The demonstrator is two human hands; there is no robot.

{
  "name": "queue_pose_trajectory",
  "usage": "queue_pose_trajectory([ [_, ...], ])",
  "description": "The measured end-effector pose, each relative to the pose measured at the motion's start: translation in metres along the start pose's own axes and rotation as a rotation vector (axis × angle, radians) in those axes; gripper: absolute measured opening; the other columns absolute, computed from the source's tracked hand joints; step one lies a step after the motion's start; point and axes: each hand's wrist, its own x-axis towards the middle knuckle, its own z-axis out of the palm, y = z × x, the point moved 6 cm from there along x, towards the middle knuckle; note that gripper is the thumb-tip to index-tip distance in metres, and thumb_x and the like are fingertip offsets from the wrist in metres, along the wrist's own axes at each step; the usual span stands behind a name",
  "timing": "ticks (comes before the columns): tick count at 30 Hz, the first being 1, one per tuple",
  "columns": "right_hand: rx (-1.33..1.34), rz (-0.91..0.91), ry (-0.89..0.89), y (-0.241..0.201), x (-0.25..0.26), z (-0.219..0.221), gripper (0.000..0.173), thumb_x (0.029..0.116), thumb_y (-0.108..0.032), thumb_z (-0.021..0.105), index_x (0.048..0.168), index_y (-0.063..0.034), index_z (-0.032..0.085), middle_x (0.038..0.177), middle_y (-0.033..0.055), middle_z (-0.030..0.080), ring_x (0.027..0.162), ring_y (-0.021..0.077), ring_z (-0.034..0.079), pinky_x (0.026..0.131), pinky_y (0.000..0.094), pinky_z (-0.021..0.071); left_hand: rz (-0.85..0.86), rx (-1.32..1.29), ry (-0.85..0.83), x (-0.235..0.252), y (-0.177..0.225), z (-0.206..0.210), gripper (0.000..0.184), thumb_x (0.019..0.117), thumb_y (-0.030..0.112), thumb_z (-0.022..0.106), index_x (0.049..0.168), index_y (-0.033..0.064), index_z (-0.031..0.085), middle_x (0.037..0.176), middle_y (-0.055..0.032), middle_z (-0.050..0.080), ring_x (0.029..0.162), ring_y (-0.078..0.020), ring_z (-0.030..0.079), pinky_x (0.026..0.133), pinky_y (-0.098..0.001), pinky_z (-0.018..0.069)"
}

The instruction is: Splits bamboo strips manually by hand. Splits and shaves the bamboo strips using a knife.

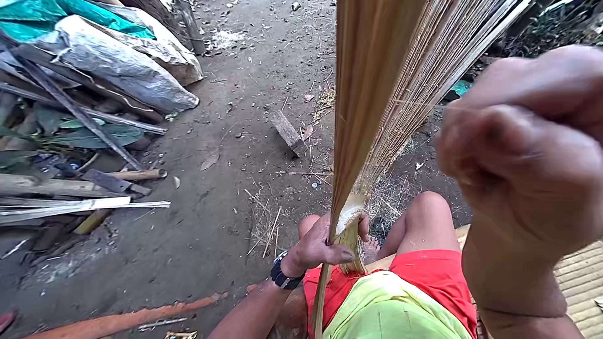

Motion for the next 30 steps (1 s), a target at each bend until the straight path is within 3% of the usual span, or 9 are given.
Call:
queue_pose_trajectory([
  [2,-0.059,-0.014,0.083,0.002,-0.007,-0.011,0.012,0.1023,-0.005,0.053,0.100,0.0002,0.064,0.079,0.0007,0.062,0.060,0.0059,0.056,0.047,0.0202,0.0478,-0.015,-0.007,-0.010,0.002,-0.004,-0.003,0.090,0.0794,0.029,0.080,0.150,-0.0037,0.034,0.114,-0.0190,0.063,0.103,-0.0302,0.064,0.094,-0.0477,0.0536],
  [4,-0.196,0.007,0.065,0.012,-0.010,-0.008,0.013,0.1039,-0.005,0.051,0.103,0.0000,0.063,0.082,0.0006,0.062,0.061,0.0045,0.056,0.049,0.0191,0.0484,-0.026,-0.013,-0.002,0.002,-0.005,-0.003,0.091,0.0792,0.029,0.081,0.150,-0.0036,0.035,0.114,-0.0194,0.063,0.104,-0.0310,0.064,0.094,-0.0487,0.0537],
  [8,-0.502,0.068,0.002,0.042,-0.020,0.012,0.017,0.0980,-0.004,0.065,0.113,0.0026,0.069,0.097,0.0055,0.066,0.074,0.0076,0.062,0.060,0.0221,0.0549,-0.005,0.007,-0.001,0.002,-0.004,-0.002,0.078,0.0806,0.031,0.080,0.142,-0.0025,0.045,0.114,-0.0176,0.064,0.105,-0.0299,0.063,0.094,-0.0474,0.0531],
  [13,-0.665,0.066,0.020,0.049,-0.025,0.028,0.026,0.0929,-0.013,0.075,0.114,0.0008,0.067,0.094,0.0047,0.064,0.066,0.0054,0.056,0.053,0.0201,0.0483,0.025,0.015,-0.003,0.000,-0.002,-0.006,0.062,0.0840,0.031,0.078,0.133,0.0015,0.055,0.116,-0.0187,0.065,0.107,-0.0313,0.065,0.095,-0.0489,0.0535],
  [22,-0.663,0.080,0.011,0.045,-0.007,0.027,0.010,0.0975,-0.006,0.063,0.103,-0.0008,0.071,0.086,0.0021,0.063,0.067,0.0045,0.057,0.053,0.0197,0.0478,0.010,0.019,0.017,0.001,-0.002,-0.006,0.065,0.0822,0.029,0.078,0.134,0.0002,0.052,0.116,-0.0189,0.064,0.108,-0.0328,0.064,0.096,-0.0505,0.0529],
  [24,-0.536,0.068,0.066,0.038,0.002,0.009,0.013,0.0995,-0.003,0.060,0.106,0.0035,0.069,0.088,0.0033,0.065,0.071,0.0042,0.059,0.059,0.0192,0.0516,0.007,0.009,0.023,0.002,-0.004,-0.007,0.073,0.0809,0.031,0.080,0.138,-0.0015,0.048,0.115,-0.0197,0.063,0.106,-0.0334,0.064,0.095,-0.0506,0.0535],
  [27,-0.479,0.060,0.192,0.027,0.001,-0.016,0.013,0.1025,-0.004,0.055,0.111,0.0032,0.061,0.084,0.0005,0.059,0.062,0.0021,0.052,0.050,0.0167,0.0448,-0.003,-0.001,0.030,0.001,-0.004,-0.007,0.081,0.0799,0.028,0.081,0.145,-0.0008,0.042,0.114,-0.0195,0.063,0.106,-0.0324,0.064,0.095,-0.0494,0.0536],
  [29,-0.544,0.080,0.169,0.030,-0.011,-0.018,0.014,0.1025,-0.006,0.057,0.113,0.0021,0.061,0.083,0.0019,0.061,0.060,0.0049,0.054,0.047,0.0193,0.0467,-0.003,-0.001,0.036,0.002,-0.005,-0.007,0.078,0.0804,0.027,0.081,0.142,-0.0017,0.044,0.113,-0.0201,0.064,0.105,-0.0323,0.064,0.094,-0.0483,0.0538],
  [30,-0.581,0.098,0.113,0.035,-0.018,-0.014,0.015,0.1022,-0.006,0.059,0.114,0.0016,0.062,0.089,0.0030,0.064,0.064,0.0061,0.058,0.052,0.0207,0.0513,-0.003,-0.002,0.037,0.003,-0.005,-0.007,0.077,0.0810,0.027,0.080,0.143,-0.0016,0.043,0.114,-0.0200,0.064,0.105,-0.0321,0.064,0.094,-0.0480,0.0538],
])
